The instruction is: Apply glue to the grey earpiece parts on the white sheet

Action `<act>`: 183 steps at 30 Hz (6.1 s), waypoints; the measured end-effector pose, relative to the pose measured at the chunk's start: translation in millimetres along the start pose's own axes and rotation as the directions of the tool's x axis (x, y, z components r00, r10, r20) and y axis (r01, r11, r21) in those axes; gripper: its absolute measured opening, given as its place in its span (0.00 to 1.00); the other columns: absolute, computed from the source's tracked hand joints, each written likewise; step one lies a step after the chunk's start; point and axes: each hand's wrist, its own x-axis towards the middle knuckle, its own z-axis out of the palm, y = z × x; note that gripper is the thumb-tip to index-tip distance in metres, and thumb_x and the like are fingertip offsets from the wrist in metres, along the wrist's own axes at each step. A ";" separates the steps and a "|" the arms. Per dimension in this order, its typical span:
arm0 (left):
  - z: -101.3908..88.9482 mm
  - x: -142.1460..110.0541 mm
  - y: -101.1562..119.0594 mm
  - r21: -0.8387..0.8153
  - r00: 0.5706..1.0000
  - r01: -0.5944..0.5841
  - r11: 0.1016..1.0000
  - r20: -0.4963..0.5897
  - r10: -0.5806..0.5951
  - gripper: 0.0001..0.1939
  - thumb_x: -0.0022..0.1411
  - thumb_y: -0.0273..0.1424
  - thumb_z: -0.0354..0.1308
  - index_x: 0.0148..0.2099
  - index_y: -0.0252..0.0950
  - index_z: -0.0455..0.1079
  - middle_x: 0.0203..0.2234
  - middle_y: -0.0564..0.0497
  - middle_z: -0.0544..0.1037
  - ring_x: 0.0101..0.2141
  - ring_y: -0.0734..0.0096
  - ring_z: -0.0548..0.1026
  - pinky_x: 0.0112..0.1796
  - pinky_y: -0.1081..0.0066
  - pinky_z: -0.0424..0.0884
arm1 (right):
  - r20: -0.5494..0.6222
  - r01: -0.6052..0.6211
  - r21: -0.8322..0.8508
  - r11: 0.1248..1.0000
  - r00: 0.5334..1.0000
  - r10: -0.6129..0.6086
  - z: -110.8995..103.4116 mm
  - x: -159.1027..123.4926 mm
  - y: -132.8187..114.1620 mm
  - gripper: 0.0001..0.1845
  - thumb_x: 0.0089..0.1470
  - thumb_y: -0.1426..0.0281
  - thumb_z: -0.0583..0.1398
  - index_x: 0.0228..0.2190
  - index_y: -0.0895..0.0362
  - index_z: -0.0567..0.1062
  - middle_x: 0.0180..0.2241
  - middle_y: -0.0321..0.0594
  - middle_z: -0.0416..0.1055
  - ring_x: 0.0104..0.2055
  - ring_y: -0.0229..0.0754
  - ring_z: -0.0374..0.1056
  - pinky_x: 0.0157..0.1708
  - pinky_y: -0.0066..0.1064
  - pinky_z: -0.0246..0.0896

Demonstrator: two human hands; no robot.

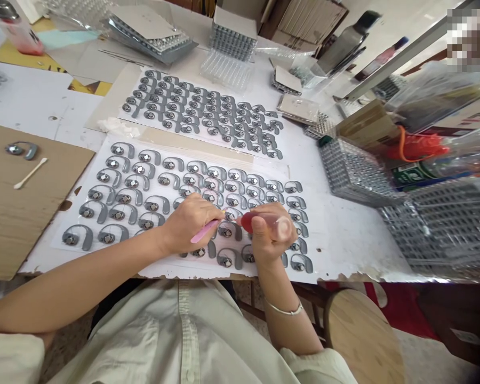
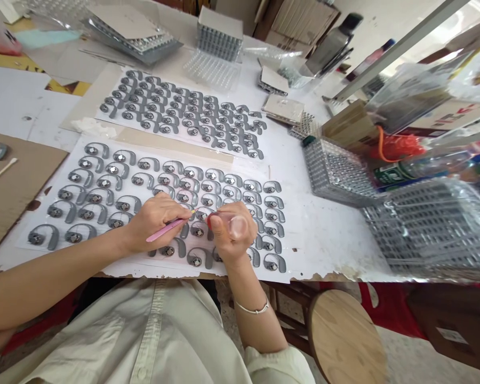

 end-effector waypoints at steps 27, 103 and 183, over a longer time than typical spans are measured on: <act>14.2 -32.8 39.9 0.146 0.994 -0.093 0.985 -0.038 0.099 0.06 0.62 0.20 0.52 0.35 0.34 0.67 0.27 0.48 0.80 0.25 0.72 0.74 0.28 0.68 0.64 | -0.044 -0.073 0.059 0.996 0.996 0.076 -11.2 -11.7 -14.4 0.07 0.52 0.64 0.62 0.28 0.55 0.73 0.25 0.36 0.70 0.26 0.40 0.65 0.25 0.35 0.60; 24.1 -42.3 41.7 0.278 0.990 -0.137 0.951 -0.006 0.144 0.10 0.62 0.18 0.55 0.28 0.32 0.67 0.24 0.51 0.76 0.24 0.73 0.66 0.27 0.67 0.59 | -0.070 -0.020 -0.059 0.998 0.997 0.016 -15.9 -19.3 -13.1 0.09 0.52 0.65 0.61 0.25 0.56 0.71 0.23 0.36 0.69 0.25 0.40 0.65 0.24 0.35 0.61; -12.3 -10.9 18.1 -0.190 0.928 0.231 0.954 0.339 -0.157 0.10 0.52 0.18 0.54 0.34 0.34 0.73 0.30 0.52 0.81 0.31 0.70 0.77 0.42 0.67 0.64 | -0.007 0.055 -0.076 0.996 0.998 -0.056 -17.7 -24.8 -15.0 0.07 0.50 0.65 0.62 0.27 0.56 0.72 0.24 0.36 0.71 0.24 0.39 0.65 0.23 0.34 0.61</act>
